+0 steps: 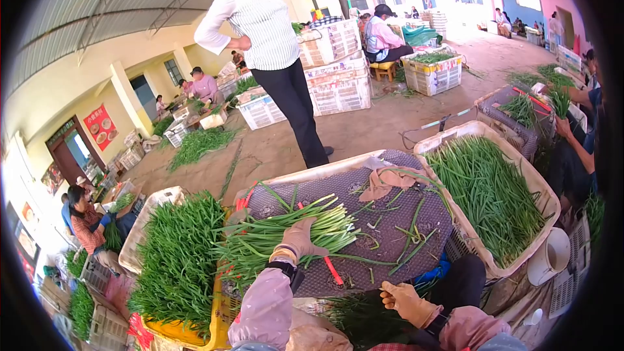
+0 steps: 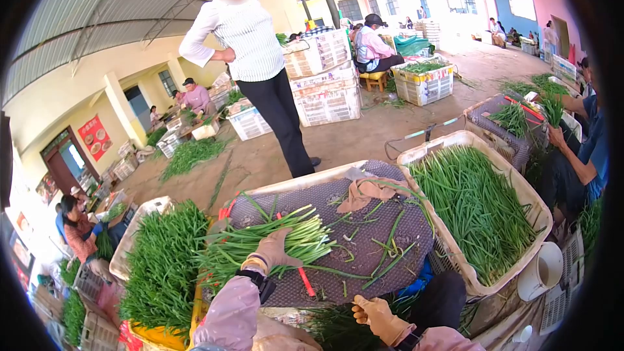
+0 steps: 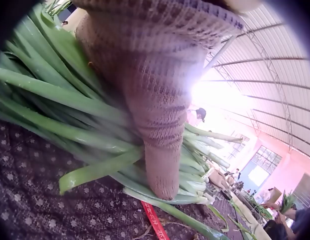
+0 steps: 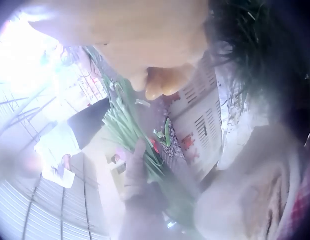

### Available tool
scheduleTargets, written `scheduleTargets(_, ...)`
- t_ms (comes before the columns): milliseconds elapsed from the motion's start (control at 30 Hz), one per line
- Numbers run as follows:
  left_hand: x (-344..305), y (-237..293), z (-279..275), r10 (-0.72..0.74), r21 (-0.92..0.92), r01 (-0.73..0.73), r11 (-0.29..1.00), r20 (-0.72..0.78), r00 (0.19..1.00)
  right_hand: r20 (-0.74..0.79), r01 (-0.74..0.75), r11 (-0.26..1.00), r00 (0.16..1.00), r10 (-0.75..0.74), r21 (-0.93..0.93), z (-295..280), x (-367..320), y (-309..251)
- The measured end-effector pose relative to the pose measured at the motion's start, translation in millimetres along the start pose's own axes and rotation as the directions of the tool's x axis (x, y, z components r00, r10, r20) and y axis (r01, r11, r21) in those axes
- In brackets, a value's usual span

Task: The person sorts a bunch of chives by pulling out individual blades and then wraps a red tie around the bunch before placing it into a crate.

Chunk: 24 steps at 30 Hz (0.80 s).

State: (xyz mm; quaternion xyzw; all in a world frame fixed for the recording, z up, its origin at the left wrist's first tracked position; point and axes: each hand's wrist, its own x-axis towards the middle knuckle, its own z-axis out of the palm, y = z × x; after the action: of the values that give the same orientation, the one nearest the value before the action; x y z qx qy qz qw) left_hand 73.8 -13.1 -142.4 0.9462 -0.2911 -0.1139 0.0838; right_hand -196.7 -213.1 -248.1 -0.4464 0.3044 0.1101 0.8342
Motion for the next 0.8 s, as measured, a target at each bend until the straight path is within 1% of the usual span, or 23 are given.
scheduleTargets(33,0,0,1,0.0,-0.001,0.0,1.0,0.001,1.0,0.104,0.005,0.999,0.995,-0.009,0.042,-3,-2,1)
scheduleTargets(67,1,-1,2,0.021,0.009,-0.021,1.0,-0.015,1.0,0.103,0.004,0.999,0.995,-0.008,0.044,-4,-7,-1)
scheduleTargets(133,1,-2,3,0.036,0.023,-0.035,0.999,-0.031,0.999,0.259,0.009,0.979,0.965,0.045,-0.202,0,-18,-10)
scheduleTargets(167,1,-1,1,0.024,0.02,-0.024,1.0,-0.019,1.0,0.337,0.029,0.958,0.939,0.071,-0.284,1,-25,-16)
scheduleTargets(200,1,-2,1,0.014,0.017,-0.014,1.0,-0.006,1.0,0.344,0.03,0.957,0.936,0.074,-0.287,2,-28,-17)
scheduleTargets(233,1,-1,1,0.041,0.069,-0.038,0.997,-0.036,0.999,0.418,0.119,0.917,0.907,0.056,-0.381,3,-31,-16)
scheduleTargets(267,0,1,2,0.039,0.068,-0.036,0.997,-0.037,0.999,0.488,0.212,0.862,0.872,0.047,-0.461,3,-34,-17)
scheduleTargets(300,-7,12,-6,0.022,0.138,-0.014,0.99,-0.057,0.998,0.506,0.291,0.762,0.861,0.056,-0.579,7,-38,-23)
scheduleTargets(333,-14,22,-15,0.005,0.206,0.011,0.978,-0.079,0.997,0.506,0.292,0.761,0.86,0.056,-0.58,11,-43,-30)
scheduleTargets(400,-29,35,-31,0.016,0.216,-0.002,0.976,-0.063,0.998,0.446,0.43,0.538,0.889,-0.109,-0.725,18,-58,-46)
scheduleTargets(433,-42,47,-41,0.074,0.279,-0.044,0.959,-0.099,0.992,0.425,0.431,0.463,0.897,-0.125,-0.774,22,-63,-56)
scheduleTargets(467,-57,58,-49,0.135,0.344,-0.082,0.936,-0.131,0.982,0.43,0.436,0.464,0.894,-0.125,-0.771,26,-66,-63)
scheduleTargets(500,-73,72,-50,0.259,0.356,-0.164,0.92,-0.239,0.936,0.442,0.463,0.406,0.884,-0.152,-0.788,29,-67,-69)
scheduleTargets(533,-85,87,-51,0.375,0.284,-0.312,0.907,-0.201,0.905,0.455,0.488,0.348,0.873,-0.178,-0.801,33,-70,-75)
scheduleTargets(567,-95,104,-50,0.485,0.202,-0.451,0.87,-0.173,0.857,0.486,0.526,0.293,0.85,-0.2,-0.799,42,-75,-81)
scheduleTargets(600,-103,123,-44,0.53,0.161,-0.518,0.84,-0.039,0.847,0.493,0.531,0.294,0.848,-0.197,-0.795,45,-70,-76)
scheduleTargets(633,-118,139,-42,0.613,0.168,-0.608,0.776,0.023,0.79,0.569,0.596,0.031,0.78,-0.261,-0.803,47,-60,-67)
scheduleTargets(667,-117,148,-34,0.61,0.171,-0.604,0.778,0.025,0.792,0.65,0.606,-0.235,0.698,-0.3,-0.76,51,-55,-61)
scheduleTargets(700,-116,157,-28,0.458,0.209,-0.509,0.835,0.247,0.854,0.615,0.554,-0.278,0.752,-0.237,-0.785,67,-72,-71)
scheduleTargets(733,-117,163,-22,0.268,0.27,-0.413,0.87,0.445,0.854,0.617,0.556,-0.277,0.749,-0.24,-0.783,69,-74,-70)
scheduleTargets(767,-117,163,-15,0.265,0.274,-0.412,0.869,0.444,0.856,0.596,0.533,-0.285,0.769,-0.229,-0.797,70,-76,-69)
scheduleTargets(800,-115,158,-4,0.275,0.295,-0.399,0.868,0.385,0.881,0.575,0.508,-0.296,0.788,-0.22,-0.809,70,-78,-68)
